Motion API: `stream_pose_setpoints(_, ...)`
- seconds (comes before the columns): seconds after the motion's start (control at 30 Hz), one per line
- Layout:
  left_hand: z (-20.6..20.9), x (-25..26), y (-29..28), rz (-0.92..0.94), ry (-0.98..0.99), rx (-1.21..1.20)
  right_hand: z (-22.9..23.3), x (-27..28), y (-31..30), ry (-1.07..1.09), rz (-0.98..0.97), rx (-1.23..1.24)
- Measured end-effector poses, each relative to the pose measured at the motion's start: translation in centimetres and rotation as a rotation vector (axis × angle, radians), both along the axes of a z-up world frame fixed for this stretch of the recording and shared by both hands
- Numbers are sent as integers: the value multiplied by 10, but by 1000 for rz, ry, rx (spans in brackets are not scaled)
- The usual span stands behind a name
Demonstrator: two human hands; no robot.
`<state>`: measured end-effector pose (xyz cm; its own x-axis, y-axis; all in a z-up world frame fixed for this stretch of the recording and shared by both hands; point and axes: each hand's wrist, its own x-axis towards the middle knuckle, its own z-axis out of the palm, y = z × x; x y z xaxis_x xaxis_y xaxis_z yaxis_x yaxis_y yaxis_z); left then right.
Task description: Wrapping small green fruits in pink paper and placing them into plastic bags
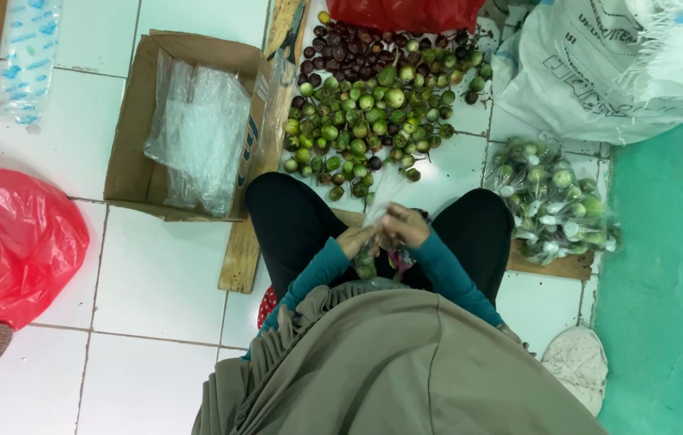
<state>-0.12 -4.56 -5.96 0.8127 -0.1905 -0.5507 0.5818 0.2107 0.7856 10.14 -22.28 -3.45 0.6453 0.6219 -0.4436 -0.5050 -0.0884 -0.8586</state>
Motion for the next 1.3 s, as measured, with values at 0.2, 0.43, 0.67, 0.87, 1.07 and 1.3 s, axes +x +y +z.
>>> stream_pose_setpoints(0.2, -32, 6, -2, -150, -127, 157, 55, 1, 40, 102, -281, 10)
stream_pose_setpoints(0.43, -84, 6, -1, -90, -100, 49, 13, 58, 13, 104, -492, 38)
stream_pose_setpoints(0.67, -71, -5, 11, 43, -125, -20, 91, 41, -1, -709, -287, -100)
stream_pose_setpoints(0.87, -22, -1, 16, -275, -126, 233, 73, -16, 19, -1679, 663, -704)
stream_pose_setpoints(1.07, -6, -10, 37, -530, -22, 336, -41, 1, -28, -1083, 832, -280)
stream_pose_setpoints(1.3, -10, 0, 30, -387, -399, 443, 59, 22, 0, -460, 637, 69)
